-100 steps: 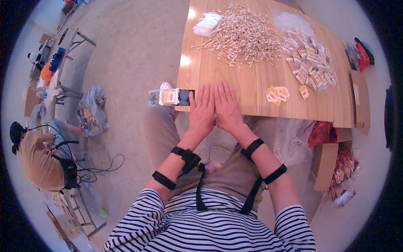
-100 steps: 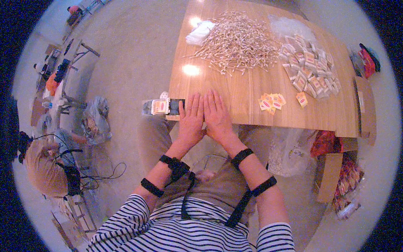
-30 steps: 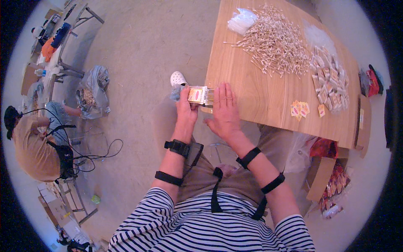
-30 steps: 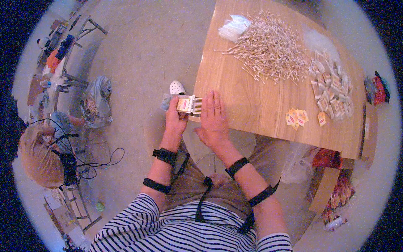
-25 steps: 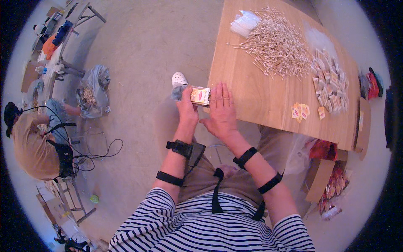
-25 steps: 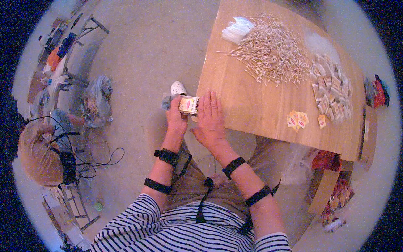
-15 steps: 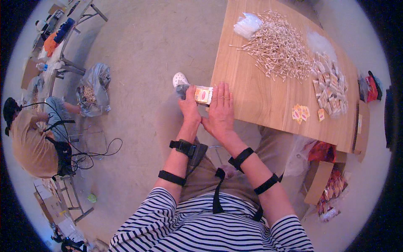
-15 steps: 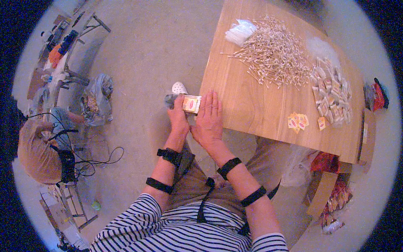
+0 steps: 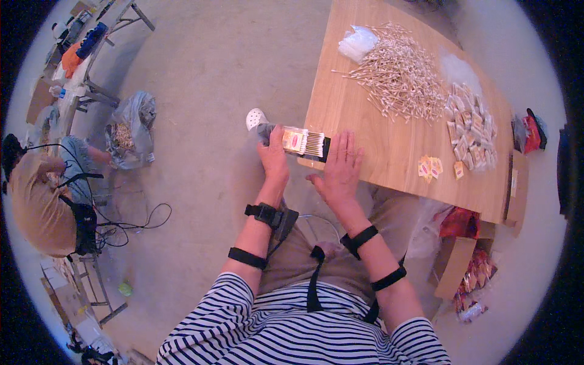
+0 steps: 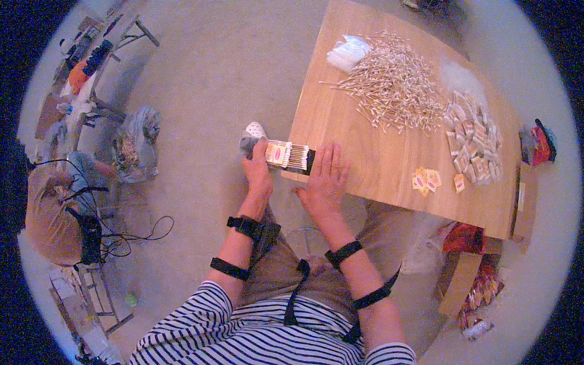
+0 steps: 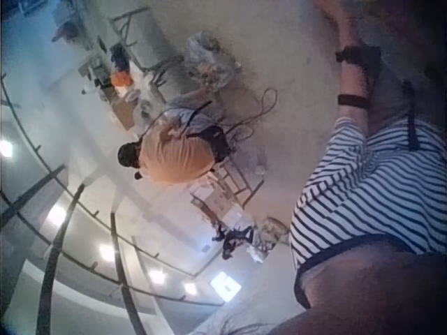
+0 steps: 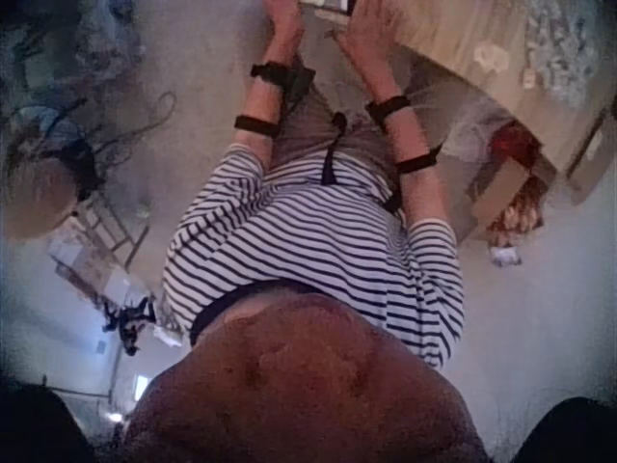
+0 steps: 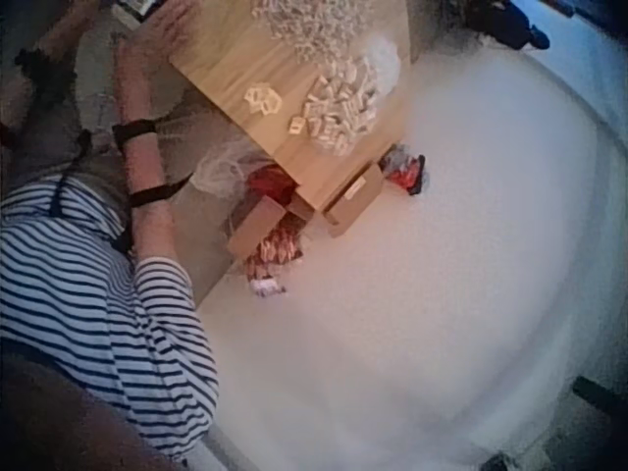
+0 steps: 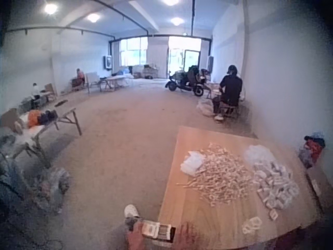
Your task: Packaging cotton swabs into small plastic bags and sealing them with stickers.
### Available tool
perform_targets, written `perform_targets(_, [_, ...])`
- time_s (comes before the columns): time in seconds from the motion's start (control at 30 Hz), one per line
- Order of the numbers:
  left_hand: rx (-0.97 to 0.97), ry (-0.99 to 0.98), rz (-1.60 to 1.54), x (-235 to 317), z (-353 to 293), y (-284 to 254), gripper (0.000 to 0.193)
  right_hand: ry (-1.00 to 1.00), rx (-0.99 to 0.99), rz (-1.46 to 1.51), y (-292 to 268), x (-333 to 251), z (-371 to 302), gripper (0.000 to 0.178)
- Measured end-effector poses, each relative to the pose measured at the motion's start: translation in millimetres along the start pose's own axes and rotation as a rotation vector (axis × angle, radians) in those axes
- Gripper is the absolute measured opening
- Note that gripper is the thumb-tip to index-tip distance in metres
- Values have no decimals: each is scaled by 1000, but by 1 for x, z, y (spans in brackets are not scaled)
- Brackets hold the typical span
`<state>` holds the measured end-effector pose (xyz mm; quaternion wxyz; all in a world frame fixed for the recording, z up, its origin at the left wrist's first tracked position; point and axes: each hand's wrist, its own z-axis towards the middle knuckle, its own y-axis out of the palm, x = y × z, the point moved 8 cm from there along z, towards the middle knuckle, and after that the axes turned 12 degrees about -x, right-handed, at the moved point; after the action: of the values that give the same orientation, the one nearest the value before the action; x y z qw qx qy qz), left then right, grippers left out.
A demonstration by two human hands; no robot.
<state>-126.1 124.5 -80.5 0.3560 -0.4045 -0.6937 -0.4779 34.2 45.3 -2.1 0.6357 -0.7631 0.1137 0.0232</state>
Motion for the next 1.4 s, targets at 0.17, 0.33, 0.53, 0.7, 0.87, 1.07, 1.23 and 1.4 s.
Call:
perform_targets(0.17, [2,-7,73,9,-7,8,31,17,-7,37,3,-15,8,119])
perform_targets(0.33, [-13,12,43,6,-6,8,26,21,7,26,6,-22,9,116])
perform_targets(0.53, [3,9,50,4,-8,10,25,15,-23,41,6,-30,14,120])
perform_targets(0.7, [-3,1,40,6,-8,8,26,8,-29,19,10,-37,20,119])
perform_targets(0.87, [-25,25,91,5,-5,9,24,22,-17,21,11,-33,20,119])
perform_targets(1.07, [-53,41,88,1,-1,8,23,55,-38,2,8,-36,18,119])
perform_targets(1.23, [-36,70,86,3,-2,8,23,77,-18,14,9,-38,18,119])
perform_targets(1.4, [-90,-111,-53,3,0,3,26,28,-5,82,10,-34,17,121])
